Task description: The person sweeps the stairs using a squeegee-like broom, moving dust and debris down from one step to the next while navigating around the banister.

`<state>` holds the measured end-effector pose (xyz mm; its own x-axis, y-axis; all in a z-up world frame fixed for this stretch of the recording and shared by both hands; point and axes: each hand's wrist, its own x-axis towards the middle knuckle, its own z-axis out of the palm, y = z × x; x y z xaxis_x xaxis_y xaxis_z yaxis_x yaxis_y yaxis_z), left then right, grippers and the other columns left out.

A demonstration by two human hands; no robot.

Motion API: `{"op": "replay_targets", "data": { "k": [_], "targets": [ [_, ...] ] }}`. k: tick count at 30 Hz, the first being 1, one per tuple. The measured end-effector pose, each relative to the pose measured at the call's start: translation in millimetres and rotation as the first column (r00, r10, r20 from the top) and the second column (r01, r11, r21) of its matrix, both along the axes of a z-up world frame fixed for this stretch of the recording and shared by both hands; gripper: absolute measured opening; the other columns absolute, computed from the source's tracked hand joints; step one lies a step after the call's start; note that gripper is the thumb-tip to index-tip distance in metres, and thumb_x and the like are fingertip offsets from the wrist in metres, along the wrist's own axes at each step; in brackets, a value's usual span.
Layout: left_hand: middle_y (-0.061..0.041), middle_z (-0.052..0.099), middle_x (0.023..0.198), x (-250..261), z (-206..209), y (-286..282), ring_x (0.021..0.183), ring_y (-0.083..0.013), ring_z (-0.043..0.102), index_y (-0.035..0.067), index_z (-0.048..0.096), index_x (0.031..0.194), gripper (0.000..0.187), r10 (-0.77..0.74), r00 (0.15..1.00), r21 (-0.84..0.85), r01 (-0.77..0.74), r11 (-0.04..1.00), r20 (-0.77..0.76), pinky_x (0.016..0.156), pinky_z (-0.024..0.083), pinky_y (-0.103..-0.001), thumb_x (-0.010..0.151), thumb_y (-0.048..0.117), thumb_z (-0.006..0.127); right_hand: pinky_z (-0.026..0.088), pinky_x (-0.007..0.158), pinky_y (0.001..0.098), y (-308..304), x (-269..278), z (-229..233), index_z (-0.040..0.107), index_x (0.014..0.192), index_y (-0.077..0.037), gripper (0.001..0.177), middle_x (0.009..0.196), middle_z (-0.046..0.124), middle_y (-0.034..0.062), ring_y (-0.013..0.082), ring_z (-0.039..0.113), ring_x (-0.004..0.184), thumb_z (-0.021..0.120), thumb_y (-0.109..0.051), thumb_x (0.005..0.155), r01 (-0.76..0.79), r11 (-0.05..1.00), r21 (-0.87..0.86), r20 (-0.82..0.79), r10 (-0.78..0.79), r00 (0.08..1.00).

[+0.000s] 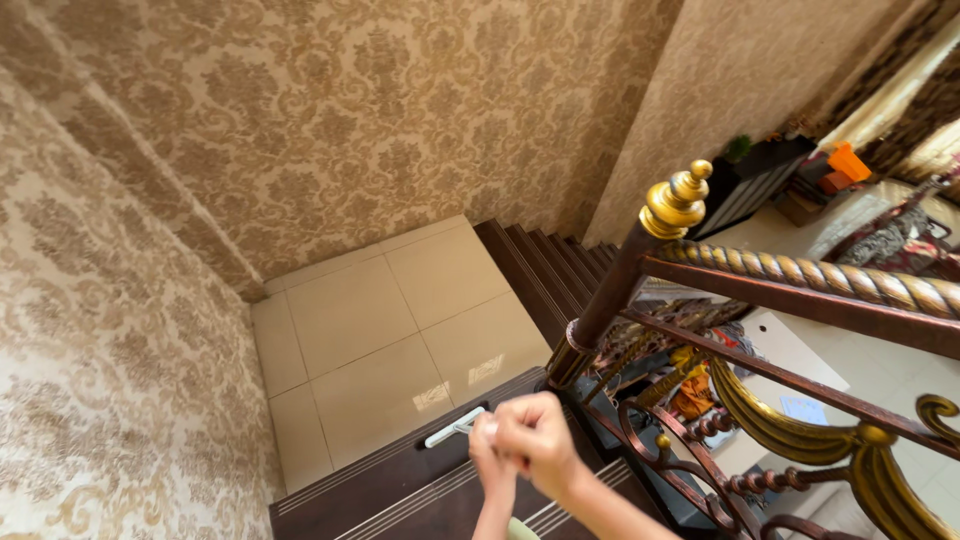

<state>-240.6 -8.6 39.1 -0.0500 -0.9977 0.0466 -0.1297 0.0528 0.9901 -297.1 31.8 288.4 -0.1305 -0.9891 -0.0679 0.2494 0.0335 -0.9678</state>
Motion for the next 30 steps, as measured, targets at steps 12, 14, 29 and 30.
{"op": "replay_targets", "data": {
  "k": [12, 14, 29, 30],
  "targets": [
    [-0.018, 0.074, 0.081, -53, 48, 14, 0.077, -0.0346, 0.072, 0.004, 0.07, 0.092, 0.035, -0.434, 0.892, 0.359, 0.367, 0.858, 0.124, 0.075, 0.055, -0.044, 0.082, 0.037, 0.075, 0.029, 0.041, 0.0259, -18, -72, 19, 0.041, 0.051, -0.009, 0.043, 0.046, 0.042, 0.0003, 0.0082, 0.036, 0.04, 0.066, -0.009, 0.087, 0.264, 0.948, -0.176, 0.115, -0.246, 0.962],
    [-0.02, 0.073, 0.086, -62, 26, 13, 0.086, -0.0385, 0.07, 0.007, 0.072, 0.096, 0.032, -0.435, 0.883, 0.316, 0.367, 0.875, 0.178, 0.076, 0.054, -0.046, 0.083, 0.036, 0.074, 0.03, 0.041, 0.0269, -20, -72, 12, 0.042, 0.05, -0.008, 0.044, 0.044, 0.041, 0.0006, 0.01, 0.037, 0.038, 0.066, -0.011, 0.086, 0.277, 0.954, -0.118, 0.06, -0.272, 0.961],
    [-0.011, 0.074, 0.083, -104, 70, 19, 0.083, -0.0349, 0.071, 0.013, 0.056, 0.105, 0.028, -0.275, 0.936, 0.087, 0.262, 0.961, 0.219, 0.071, 0.053, -0.049, 0.085, 0.025, 0.073, 0.03, 0.055, 0.0292, 23, -96, -6, 0.04, 0.053, -0.006, 0.04, 0.056, 0.039, -0.001, 0.0098, 0.037, 0.052, 0.064, -0.006, 0.086, 0.478, 0.859, -0.184, 0.064, -0.475, 0.878],
    [-0.01, 0.075, 0.084, -108, 80, 21, 0.086, -0.0351, 0.069, 0.013, 0.058, 0.102, 0.024, -0.237, 0.929, 0.042, 0.235, 0.971, 0.282, 0.071, 0.051, -0.05, 0.088, 0.027, 0.073, 0.03, 0.055, 0.0292, 24, -103, -2, 0.04, 0.053, -0.006, 0.04, 0.056, 0.039, -0.001, 0.0098, 0.037, 0.052, 0.064, -0.006, 0.086, 0.48, 0.857, -0.185, 0.063, -0.477, 0.876]
  ]
}}
